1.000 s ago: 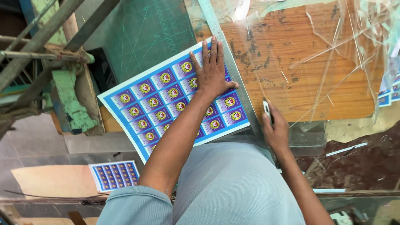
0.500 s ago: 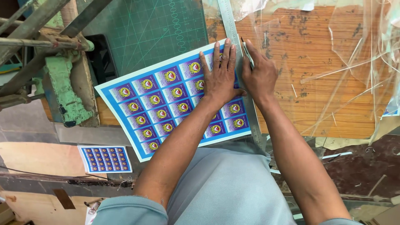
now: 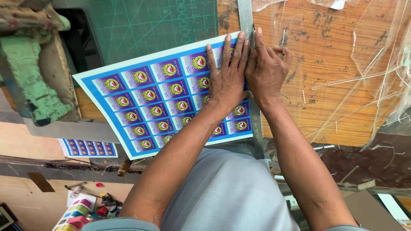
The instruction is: Manually cutting a printed sheet of school stickers into individual pieces using a ruler and a utility knife.
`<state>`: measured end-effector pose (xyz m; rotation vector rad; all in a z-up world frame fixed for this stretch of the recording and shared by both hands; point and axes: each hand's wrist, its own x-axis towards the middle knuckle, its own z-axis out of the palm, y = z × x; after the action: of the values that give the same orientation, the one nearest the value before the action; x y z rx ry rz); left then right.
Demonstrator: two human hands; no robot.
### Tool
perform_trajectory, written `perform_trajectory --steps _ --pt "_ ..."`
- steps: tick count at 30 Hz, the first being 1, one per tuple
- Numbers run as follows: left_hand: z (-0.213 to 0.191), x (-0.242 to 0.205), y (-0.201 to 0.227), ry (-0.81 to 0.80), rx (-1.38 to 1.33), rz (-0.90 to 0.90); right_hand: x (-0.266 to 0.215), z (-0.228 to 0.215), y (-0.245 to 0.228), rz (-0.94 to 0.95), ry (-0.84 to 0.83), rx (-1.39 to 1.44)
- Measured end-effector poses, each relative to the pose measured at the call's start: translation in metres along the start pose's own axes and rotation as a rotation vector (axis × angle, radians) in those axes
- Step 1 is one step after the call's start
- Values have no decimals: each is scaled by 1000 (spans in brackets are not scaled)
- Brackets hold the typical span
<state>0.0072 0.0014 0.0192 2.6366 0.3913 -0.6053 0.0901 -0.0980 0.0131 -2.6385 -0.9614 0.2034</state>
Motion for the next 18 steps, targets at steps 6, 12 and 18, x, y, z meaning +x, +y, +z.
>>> perform_trajectory --steps 6,12,18 --pt "0 2 0 -41 5 8 3 4 1 -29 -46 -38" --pt "-2 2 2 -20 32 11 2 0 0 -8 -82 -42" --pt "-10 2 3 -45 13 1 1 -2 2 -20 -101 -22"
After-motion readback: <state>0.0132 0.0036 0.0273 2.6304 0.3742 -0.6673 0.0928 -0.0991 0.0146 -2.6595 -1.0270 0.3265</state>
